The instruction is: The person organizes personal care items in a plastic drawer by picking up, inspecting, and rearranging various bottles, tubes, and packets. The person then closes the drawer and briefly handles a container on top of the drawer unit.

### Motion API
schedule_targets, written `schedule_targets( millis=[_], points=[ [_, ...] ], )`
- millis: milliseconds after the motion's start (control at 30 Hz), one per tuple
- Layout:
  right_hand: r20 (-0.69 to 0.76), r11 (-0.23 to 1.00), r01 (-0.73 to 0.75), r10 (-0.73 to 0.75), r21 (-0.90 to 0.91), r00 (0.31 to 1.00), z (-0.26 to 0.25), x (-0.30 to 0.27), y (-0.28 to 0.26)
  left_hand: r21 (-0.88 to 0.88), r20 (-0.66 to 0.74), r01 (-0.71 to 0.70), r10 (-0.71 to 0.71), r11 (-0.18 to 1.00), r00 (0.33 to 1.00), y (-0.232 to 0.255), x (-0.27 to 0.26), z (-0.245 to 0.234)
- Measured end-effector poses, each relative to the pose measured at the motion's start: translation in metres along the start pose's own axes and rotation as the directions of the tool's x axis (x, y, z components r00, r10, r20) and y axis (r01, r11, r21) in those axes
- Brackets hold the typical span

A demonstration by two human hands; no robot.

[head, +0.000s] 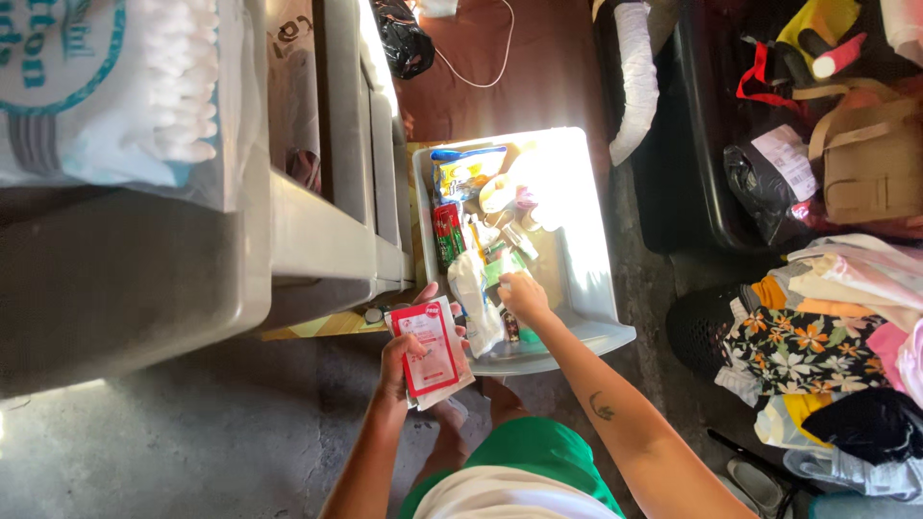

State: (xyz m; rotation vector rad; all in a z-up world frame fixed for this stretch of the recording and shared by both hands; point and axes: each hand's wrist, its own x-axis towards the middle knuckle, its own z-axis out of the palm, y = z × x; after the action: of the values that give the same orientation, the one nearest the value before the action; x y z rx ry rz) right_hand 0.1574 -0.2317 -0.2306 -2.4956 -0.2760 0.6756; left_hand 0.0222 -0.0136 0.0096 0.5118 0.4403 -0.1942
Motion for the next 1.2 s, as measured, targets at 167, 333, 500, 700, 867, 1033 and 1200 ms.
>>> schedule_targets(
  millis=[167, 333, 500, 700, 867, 1033, 1200],
  points=[
    [0.223, 0.954, 0.214, -0.167, -0.212, 0.961, -0.033, -0.027, 0.011, -0.006, -0.038, -0.005, 0.005, 1.0, 0.999, 0.0, 0.0, 0.003],
    [0.387, 0.929, 0.285, -0.179, -0.236, 0.905, -0.076, -0.058, -0.031, 0.045, 0.031, -0.014, 0.012, 0.999, 0.999, -0.006, 0.011, -0.005],
    [0.452, 0.939, 0.307, -0.21, -0.152, 0.867, -0.07, -0.066, -0.059, 0.114, 0.03, 0.104, -0.109, 0.988, 0.994, -0.012, 0.024, -0.029],
    [0.339, 0.944, 0.33, -0.304, -0.02, 0.89, -0.013, -0.051, -0.056, 0.207, -0.098, 0.19, -0.173, 0.96, 0.98, -0.009, 0.013, -0.032],
    [0.107, 0.915, 0.306, -0.343, 0.264, 0.933, 0.003, -0.035, -0.035, 0.255, -0.061, 0.235, -0.228, 0.938, 0.972, 0.005, -0.003, -0.042],
    [-0.03, 0.907, 0.13, -0.129, 0.401, 0.991, -0.057, -0.047, -0.041, 0.454, 0.112, 0.149, -0.222, 0.879, 0.969, 0.01, -0.002, -0.06],
    [-0.043, 0.957, 0.063, -0.053, 0.284, 0.998, -0.098, -0.08, -0.063, 0.648, 0.24, 0.144, -0.38, 0.748, 0.893, -0.006, 0.02, -0.076]
  ],
)
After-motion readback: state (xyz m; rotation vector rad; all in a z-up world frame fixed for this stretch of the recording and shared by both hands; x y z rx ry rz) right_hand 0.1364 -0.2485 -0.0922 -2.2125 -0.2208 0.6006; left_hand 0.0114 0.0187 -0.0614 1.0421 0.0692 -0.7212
